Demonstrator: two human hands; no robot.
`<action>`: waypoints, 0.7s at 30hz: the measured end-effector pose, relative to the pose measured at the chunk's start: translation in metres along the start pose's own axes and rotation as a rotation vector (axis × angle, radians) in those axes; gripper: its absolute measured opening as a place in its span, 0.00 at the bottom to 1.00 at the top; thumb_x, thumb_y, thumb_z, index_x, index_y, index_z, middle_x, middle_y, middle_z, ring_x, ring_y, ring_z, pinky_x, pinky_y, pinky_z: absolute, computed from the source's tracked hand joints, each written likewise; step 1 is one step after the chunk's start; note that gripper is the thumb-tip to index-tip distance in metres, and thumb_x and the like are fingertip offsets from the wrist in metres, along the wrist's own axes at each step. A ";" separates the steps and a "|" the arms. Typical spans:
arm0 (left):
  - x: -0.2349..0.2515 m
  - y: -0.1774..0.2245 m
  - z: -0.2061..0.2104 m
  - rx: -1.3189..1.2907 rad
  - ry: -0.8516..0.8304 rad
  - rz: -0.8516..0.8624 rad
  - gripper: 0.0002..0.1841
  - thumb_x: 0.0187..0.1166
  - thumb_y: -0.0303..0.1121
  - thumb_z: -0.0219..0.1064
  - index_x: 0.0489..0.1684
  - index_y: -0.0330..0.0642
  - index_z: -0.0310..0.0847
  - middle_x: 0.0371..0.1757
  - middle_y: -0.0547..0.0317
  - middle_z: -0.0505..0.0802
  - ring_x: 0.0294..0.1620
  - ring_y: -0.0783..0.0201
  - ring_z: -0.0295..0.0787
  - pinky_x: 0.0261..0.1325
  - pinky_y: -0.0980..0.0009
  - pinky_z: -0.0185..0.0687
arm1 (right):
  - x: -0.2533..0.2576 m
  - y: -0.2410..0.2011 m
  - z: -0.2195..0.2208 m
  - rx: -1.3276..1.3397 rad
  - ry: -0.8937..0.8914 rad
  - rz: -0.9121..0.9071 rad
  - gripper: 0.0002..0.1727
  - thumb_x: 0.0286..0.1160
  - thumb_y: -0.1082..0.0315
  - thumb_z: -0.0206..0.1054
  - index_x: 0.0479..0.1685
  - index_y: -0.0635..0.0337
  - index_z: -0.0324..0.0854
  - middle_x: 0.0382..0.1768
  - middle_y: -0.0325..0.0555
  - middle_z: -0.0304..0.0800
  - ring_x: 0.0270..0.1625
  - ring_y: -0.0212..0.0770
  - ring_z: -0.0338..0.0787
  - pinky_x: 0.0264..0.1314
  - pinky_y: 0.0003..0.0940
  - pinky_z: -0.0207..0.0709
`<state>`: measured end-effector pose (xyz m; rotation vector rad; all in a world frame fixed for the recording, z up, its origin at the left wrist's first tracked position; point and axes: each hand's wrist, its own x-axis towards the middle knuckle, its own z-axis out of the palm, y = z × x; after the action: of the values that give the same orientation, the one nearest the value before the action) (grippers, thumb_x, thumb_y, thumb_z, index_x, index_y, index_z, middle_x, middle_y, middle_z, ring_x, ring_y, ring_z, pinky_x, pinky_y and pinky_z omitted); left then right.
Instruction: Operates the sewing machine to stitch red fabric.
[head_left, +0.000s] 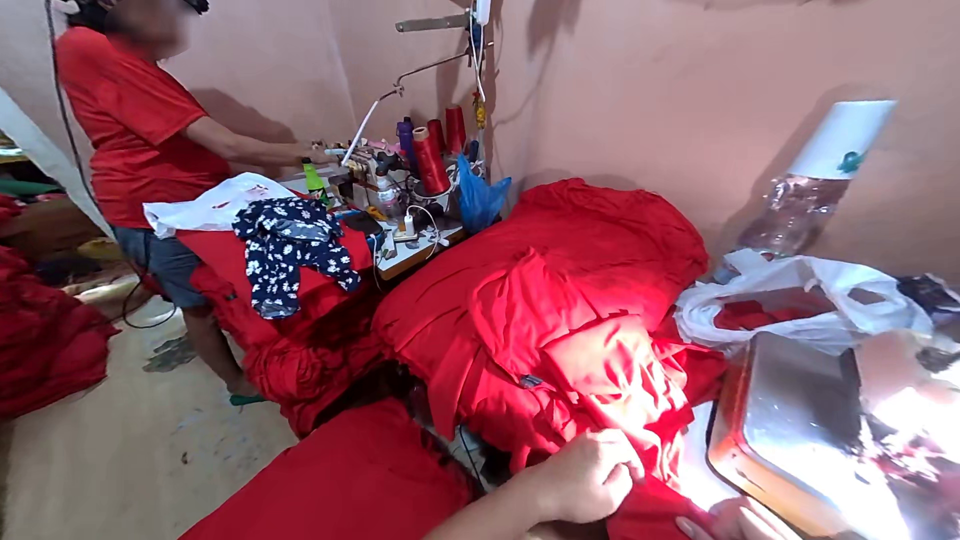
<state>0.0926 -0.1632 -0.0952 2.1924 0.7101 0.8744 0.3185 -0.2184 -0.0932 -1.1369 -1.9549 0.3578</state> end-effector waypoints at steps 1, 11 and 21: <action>-0.002 0.000 -0.002 -0.024 -0.020 -0.005 0.11 0.77 0.20 0.56 0.43 0.21 0.85 0.48 0.33 0.90 0.55 0.47 0.89 0.62 0.58 0.81 | 0.000 0.000 0.000 -0.001 0.007 -0.017 0.13 0.69 0.70 0.76 0.25 0.74 0.84 0.28 0.62 0.88 0.30 0.47 0.86 0.35 0.34 0.78; 0.012 0.025 0.020 0.320 0.254 -0.031 0.09 0.68 0.34 0.72 0.35 0.37 0.93 0.32 0.55 0.95 0.33 0.69 0.92 0.42 0.77 0.87 | -0.008 0.020 0.010 -0.381 0.495 -0.065 0.12 0.75 0.61 0.67 0.38 0.60 0.93 0.30 0.46 0.94 0.33 0.33 0.92 0.39 0.20 0.82; 0.178 0.034 0.084 0.598 0.057 -0.030 0.10 0.75 0.35 0.67 0.41 0.39 0.92 0.46 0.46 0.93 0.58 0.41 0.86 0.60 0.37 0.70 | -0.001 0.033 -0.009 0.974 1.100 0.693 0.11 0.81 0.78 0.56 0.32 0.62 0.80 0.18 0.35 0.83 0.14 0.22 0.76 0.16 0.16 0.70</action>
<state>0.2747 -0.0956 -0.0494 2.6700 1.1446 0.7779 0.3447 -0.2021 -0.1080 -0.9411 -0.2772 0.7284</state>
